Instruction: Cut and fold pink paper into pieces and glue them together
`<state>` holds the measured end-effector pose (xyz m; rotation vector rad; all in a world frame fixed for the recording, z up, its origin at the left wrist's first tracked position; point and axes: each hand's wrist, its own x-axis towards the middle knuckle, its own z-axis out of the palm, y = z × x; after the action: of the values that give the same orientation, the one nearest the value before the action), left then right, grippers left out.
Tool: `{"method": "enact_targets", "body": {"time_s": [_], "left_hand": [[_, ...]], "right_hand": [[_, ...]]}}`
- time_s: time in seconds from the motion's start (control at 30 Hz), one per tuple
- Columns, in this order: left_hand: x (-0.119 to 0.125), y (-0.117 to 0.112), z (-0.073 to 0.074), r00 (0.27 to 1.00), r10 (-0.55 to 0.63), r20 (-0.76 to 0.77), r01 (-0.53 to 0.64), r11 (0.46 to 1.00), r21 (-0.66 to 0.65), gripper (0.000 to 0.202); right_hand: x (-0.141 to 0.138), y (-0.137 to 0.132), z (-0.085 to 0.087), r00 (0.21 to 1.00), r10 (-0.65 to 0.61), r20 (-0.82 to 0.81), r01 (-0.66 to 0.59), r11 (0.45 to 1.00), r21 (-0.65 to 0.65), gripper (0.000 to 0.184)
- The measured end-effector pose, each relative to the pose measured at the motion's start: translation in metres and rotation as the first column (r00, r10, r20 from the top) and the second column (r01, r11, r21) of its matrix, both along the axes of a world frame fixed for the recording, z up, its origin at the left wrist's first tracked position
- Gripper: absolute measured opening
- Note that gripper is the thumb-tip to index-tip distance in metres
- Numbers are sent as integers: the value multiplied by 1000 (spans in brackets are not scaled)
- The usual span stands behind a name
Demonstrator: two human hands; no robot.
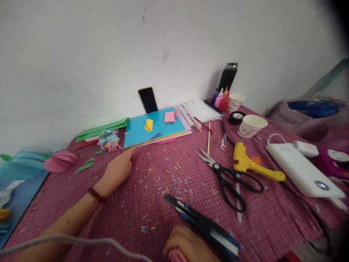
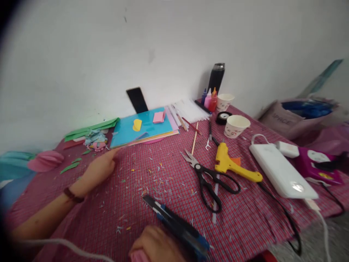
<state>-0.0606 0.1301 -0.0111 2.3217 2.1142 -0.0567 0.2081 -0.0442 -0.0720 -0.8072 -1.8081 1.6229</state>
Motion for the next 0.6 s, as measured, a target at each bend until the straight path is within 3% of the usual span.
{"method": "enact_targets", "body": {"time_s": [0.03,0.07,0.13,0.17,0.23,0.3,0.4,0.47,0.53,0.6], "left_hand": [[-6,-1,3,1000,16,-5,-16,1000,8,57],[-13,-3,7,1000,28,-14,-28,1000,14,55],[-31,-14,13,999,33,-41,-32,999,24,50],[-39,-22,16,997,26,-71,-24,999,35,49],[-51,-42,18,975,-40,-221,81,980,181,52],[-52,-64,18,973,-107,-205,166,942,292,53],[-25,-93,26,933,-351,78,314,901,300,47],[2,-104,39,850,-445,283,354,880,317,43],[28,-107,54,766,-522,375,403,845,353,45],[45,-104,63,713,-523,467,392,850,353,41]], "right_hand": [[0,-1,2,991,-56,-118,45,995,-89,14],[1,-2,6,951,-189,-246,129,962,-241,15],[5,-3,20,809,-369,-458,59,826,-561,27],[8,-2,28,756,-417,-504,-8,765,-645,33],[13,0,43,672,-462,-579,-102,717,-690,37],[16,4,57,663,-440,-606,-127,732,-670,36],[19,17,76,803,-244,-544,-55,878,-475,32],[18,34,86,927,-44,-372,-28,982,-187,38],[13,57,91,986,91,-142,-74,990,119,54],[5,83,89,988,152,-10,-140,934,330,70]]}}
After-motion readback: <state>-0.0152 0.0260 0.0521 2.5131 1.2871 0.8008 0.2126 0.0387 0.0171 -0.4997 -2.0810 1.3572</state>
